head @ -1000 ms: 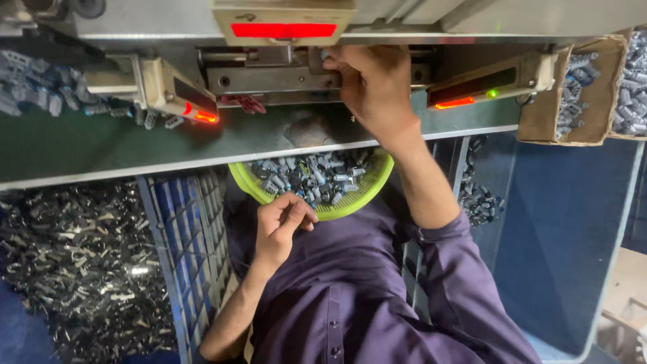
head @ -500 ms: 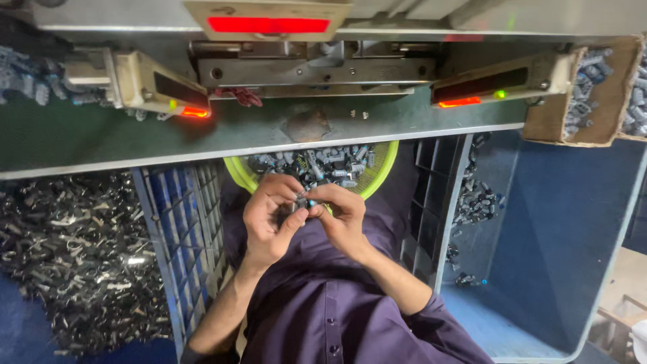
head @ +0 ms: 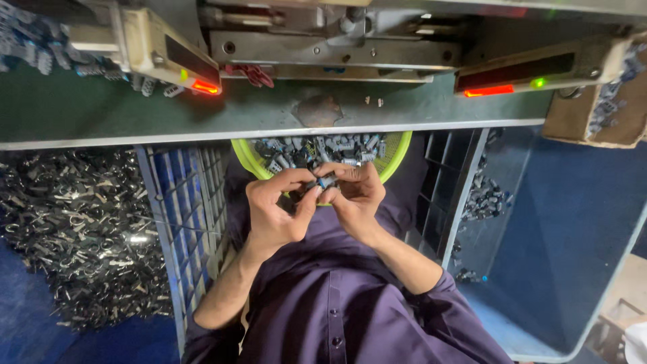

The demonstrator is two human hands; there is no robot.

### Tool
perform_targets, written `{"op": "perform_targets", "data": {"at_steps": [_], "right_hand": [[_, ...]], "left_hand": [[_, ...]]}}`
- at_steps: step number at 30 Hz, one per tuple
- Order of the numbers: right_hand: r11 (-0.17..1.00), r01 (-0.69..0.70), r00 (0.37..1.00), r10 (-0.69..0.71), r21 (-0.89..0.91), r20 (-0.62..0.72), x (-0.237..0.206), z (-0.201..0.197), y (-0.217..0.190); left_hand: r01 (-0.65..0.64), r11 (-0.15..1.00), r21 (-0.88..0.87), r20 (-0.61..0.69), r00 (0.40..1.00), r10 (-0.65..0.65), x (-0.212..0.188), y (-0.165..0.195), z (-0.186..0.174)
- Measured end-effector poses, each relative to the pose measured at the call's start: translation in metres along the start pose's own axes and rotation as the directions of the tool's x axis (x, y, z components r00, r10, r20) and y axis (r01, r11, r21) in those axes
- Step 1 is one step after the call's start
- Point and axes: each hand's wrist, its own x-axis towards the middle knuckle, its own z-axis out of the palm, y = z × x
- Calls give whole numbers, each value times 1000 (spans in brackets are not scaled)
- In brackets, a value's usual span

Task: The person repeatedly picks small plastic components from a green basket, inserts them into a machine slot, and places the processed parts into a blue bin. The cycle continues throughout the clip with consistent hand movements and no visible tool use.

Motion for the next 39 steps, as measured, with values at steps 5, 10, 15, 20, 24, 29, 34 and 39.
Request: {"op": "perform_targets", "data": {"at_steps": [5,10,15,20,24,29,34,39], "right_hand": [[987,-82,992,94,138,-79,-4,0,14],[739,-250,913,395,626,-101,9,-11,8],[693,-347,898,439,632,12,36,-23,-15],[973,226,973,-227,39,27,111,-6,-57],[331,611,760,-499,-719,415,185,7,-85],[227,616,741,-492,-754,457,197,6,-81],[327,673,736,-382,-663,559,193,5,-92],[71,683,689,-393,-727,609,161,6,-122]], "left_hand": [[132,991,14,28,991,-132,-1,10,1],[-7,673,-739,203,951,232,-6,37,-52],[121,326,-938,221,932,289,-17,12,-85],[445,753,-485,410,876,-254,-11,-19,-53],[200,908,367,85,965,-247,-1,-30,-9],[26,725,688,88,989,-120,1,-50,4],[-268,635,725,399,914,-70,9,-61,17],[-551,449,703,633,773,-42,31,-70,50]]}}
